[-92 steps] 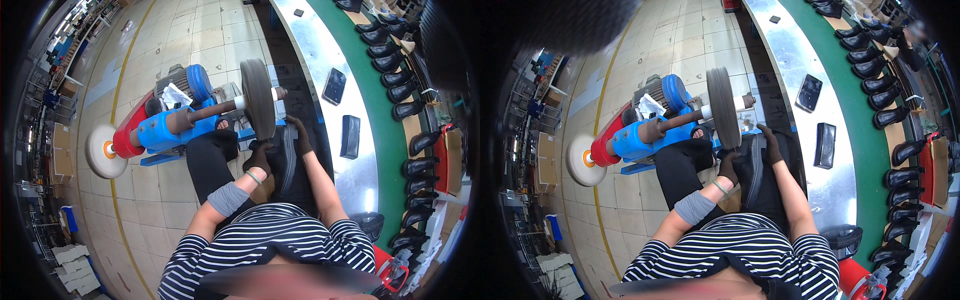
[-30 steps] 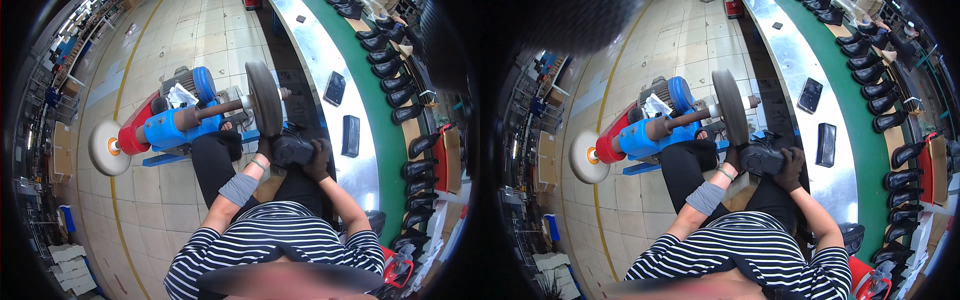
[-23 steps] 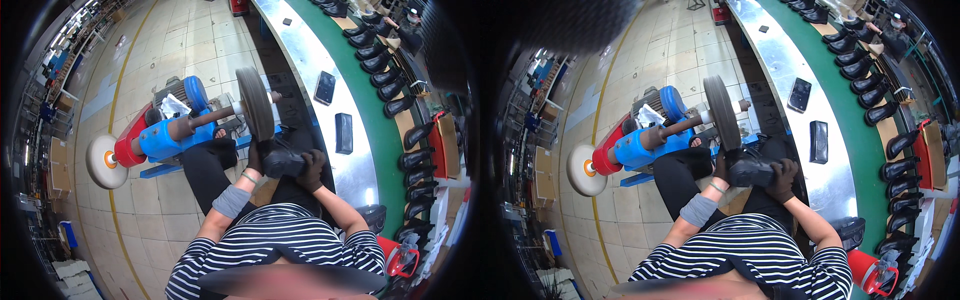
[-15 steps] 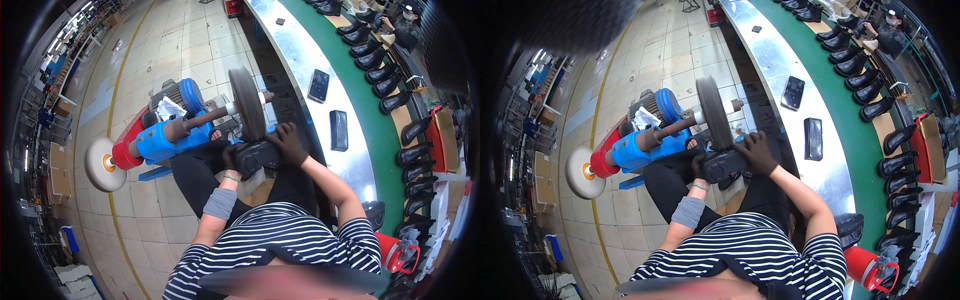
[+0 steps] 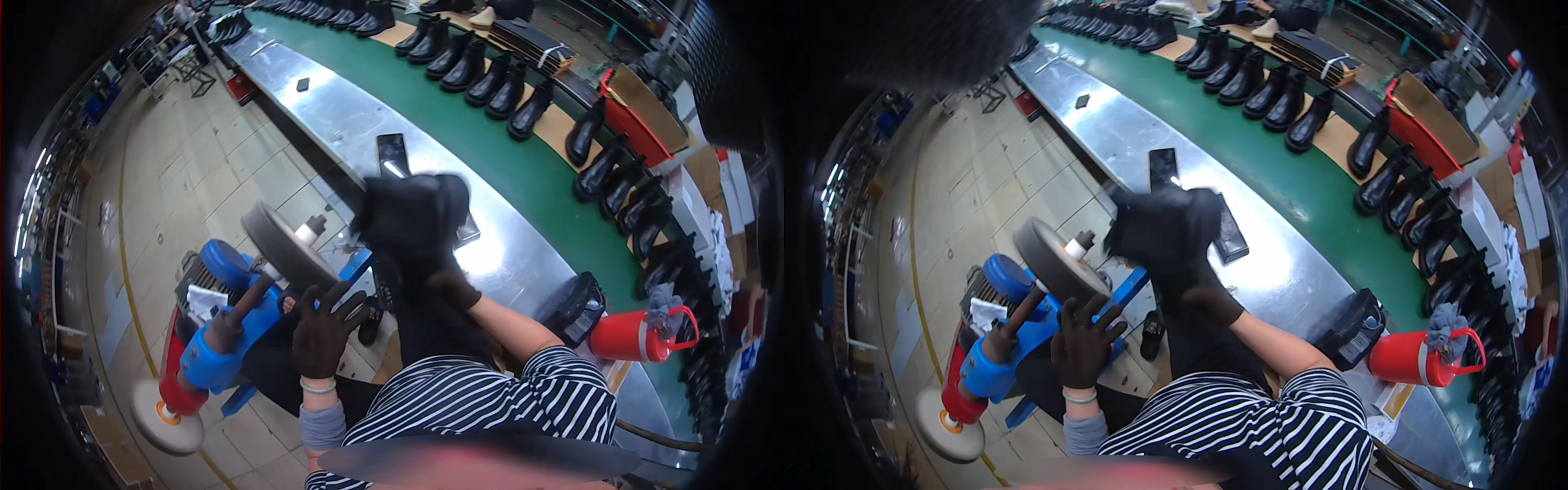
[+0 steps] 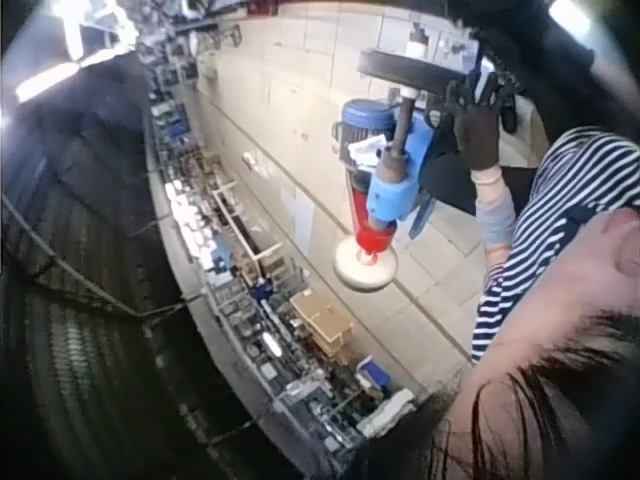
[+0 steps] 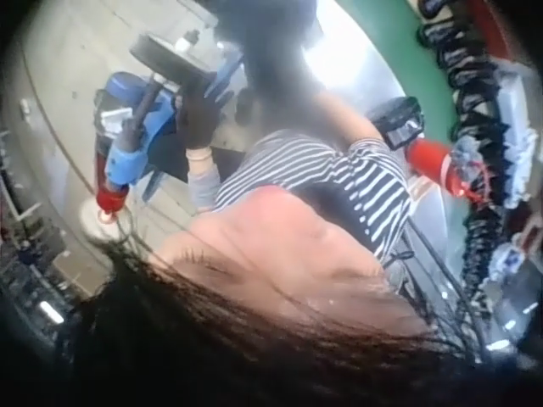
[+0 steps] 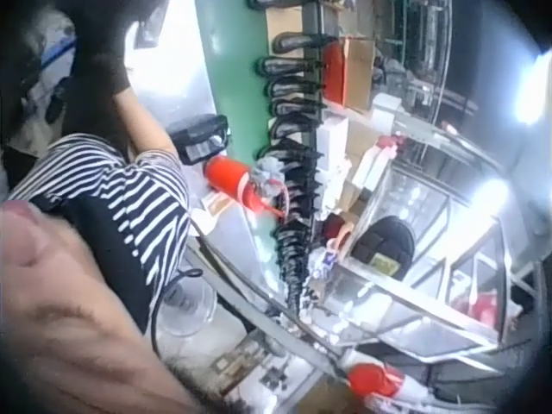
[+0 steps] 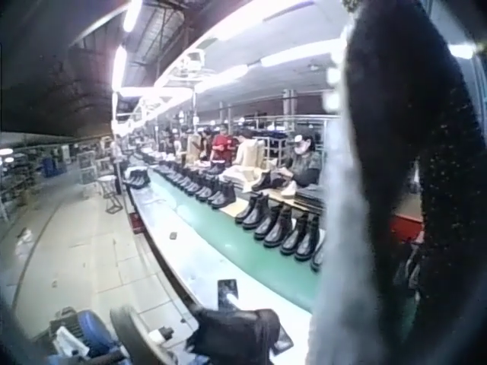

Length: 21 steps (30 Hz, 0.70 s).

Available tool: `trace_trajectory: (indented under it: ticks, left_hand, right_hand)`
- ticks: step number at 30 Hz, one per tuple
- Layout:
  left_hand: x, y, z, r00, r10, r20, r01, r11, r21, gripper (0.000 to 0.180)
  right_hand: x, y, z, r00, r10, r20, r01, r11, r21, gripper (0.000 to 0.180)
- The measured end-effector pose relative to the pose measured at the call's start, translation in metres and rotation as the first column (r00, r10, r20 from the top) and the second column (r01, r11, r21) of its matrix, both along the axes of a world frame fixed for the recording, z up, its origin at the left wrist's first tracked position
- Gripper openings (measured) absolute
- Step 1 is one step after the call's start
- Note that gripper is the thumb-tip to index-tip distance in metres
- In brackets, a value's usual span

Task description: Polishing and finishing leather boots using an industrial rotating buffing machine.

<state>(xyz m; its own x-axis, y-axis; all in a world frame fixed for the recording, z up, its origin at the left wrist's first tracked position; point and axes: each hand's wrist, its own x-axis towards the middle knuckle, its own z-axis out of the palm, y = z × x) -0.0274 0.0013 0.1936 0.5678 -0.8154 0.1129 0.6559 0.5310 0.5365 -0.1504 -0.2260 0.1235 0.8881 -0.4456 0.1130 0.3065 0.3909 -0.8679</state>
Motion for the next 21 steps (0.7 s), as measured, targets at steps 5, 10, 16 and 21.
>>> trace_trajectory:
  ticks: [5, 10, 16, 21]
  left_hand:
    - [0.011, -0.014, -0.032, 0.978, -0.140, 0.155, 0.085, 0.945, 0.317, 0.044]
    - [0.012, -0.026, -0.063, 0.968, -0.248, 0.033, 0.213, 0.887, 0.410, 0.045]
    - [0.015, -0.047, -0.170, 0.941, -0.340, 0.005, 0.236, 0.665, 0.708, 0.036]
    - [0.016, -0.047, -0.176, 0.954, -0.279, -0.113, 0.254, 0.545, 0.799, 0.038]
  right_hand:
    - [-0.020, -0.163, 0.012, 0.926, -0.306, 0.223, 0.117, 0.791, 0.601, 0.063]
    - [-0.033, -0.308, 0.008, 0.720, -0.615, 0.323, 0.059, 0.518, 0.854, 0.067]
    - [-0.031, -0.372, -0.105, 0.717, -0.691, -0.097, 0.443, 0.343, 0.828, 0.061]
    - [0.019, -0.427, -0.114, 0.759, -0.628, -0.174, 0.517, 0.418, 0.747, 0.055]
